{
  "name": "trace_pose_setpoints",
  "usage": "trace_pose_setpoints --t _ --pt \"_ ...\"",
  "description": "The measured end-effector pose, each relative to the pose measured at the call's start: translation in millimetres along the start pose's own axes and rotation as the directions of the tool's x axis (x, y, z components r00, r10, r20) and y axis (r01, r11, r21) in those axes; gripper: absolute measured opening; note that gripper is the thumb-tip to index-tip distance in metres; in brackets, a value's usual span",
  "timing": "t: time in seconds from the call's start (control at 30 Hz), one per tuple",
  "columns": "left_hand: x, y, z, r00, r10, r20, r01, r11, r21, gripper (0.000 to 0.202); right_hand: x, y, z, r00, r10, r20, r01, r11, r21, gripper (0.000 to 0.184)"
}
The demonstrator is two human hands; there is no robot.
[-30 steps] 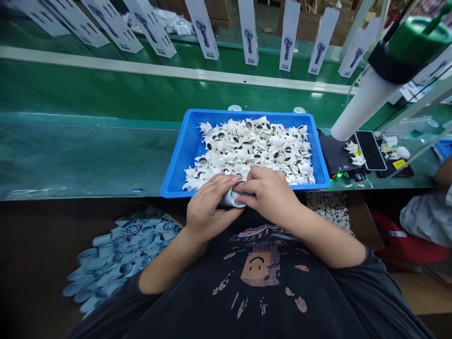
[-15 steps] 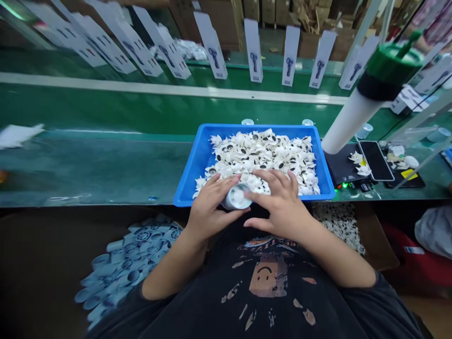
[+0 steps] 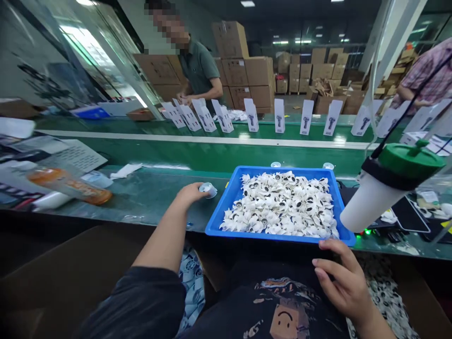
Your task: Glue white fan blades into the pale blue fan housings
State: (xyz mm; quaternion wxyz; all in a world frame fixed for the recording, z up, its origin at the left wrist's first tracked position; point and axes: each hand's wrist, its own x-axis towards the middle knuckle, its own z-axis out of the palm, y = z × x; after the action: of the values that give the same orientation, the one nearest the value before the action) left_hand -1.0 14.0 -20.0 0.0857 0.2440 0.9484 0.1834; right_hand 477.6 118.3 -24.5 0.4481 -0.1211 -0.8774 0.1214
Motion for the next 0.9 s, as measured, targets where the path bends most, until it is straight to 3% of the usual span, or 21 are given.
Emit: trace_pose_setpoints --t 0.13,0.2,0.27,0.37,0.53,0.57,0.63,0.77,0.9 --pt "42.1 32.3 8.5 0.999 0.027 0.028 -0.026 0.999 -0.036 0.032 6.0 -0.5 -3.0 0.999 -0.006 -0.047 0.005 1.0 -0.028 0.015" --pt "46.0 43.7 11.9 0.994 0.108 -0.007 -0.108 0.991 -0.081 0.036 6.6 -0.9 -4.7 0.998 0.013 -0.063 -0.015 0.999 -0.029 0.014" --pt "35.4 40.5 11.0 0.974 0.223 -0.046 -0.227 0.964 -0.137 0.037 3.8 -1.6 -6.9 0.998 0.02 -0.059 -0.022 0.999 -0.032 0.014" --pt "0.8 -0.9 -1.2 0.926 0.359 -0.117 -0.376 0.904 -0.203 0.036 -5.6 -0.9 -11.7 0.998 0.048 -0.043 -0.05 0.998 -0.049 0.014" --pt "-42.4 -102.9 -24.9 0.905 0.367 -0.213 -0.412 0.882 -0.229 0.038 -17.2 6.8 -16.4 0.989 0.146 -0.025 -0.147 0.988 -0.043 0.016" --pt "-44.6 -115.4 -24.5 0.886 0.386 -0.255 -0.445 0.863 -0.24 0.036 -16.5 8.6 -15.2 0.988 0.155 -0.021 -0.156 0.987 -0.028 0.017" --pt "-46.4 -129.0 -18.5 0.887 0.409 -0.215 -0.454 0.857 -0.244 0.026 -11.9 11.3 -10.5 0.988 0.155 -0.009 -0.155 0.988 0.009 0.017" --pt "-56.8 -121.8 -3.4 0.92 0.354 -0.17 -0.388 0.887 -0.251 0.019 2.9 13.6 2.7 0.994 0.11 0.022 -0.112 0.99 0.089 0.017" --pt "-56.2 -75.6 10.6 0.962 0.197 -0.191 -0.242 0.938 -0.248 0.03 7.5 16.9 7.6 0.997 0.06 0.046 -0.065 0.989 0.129 0.015"
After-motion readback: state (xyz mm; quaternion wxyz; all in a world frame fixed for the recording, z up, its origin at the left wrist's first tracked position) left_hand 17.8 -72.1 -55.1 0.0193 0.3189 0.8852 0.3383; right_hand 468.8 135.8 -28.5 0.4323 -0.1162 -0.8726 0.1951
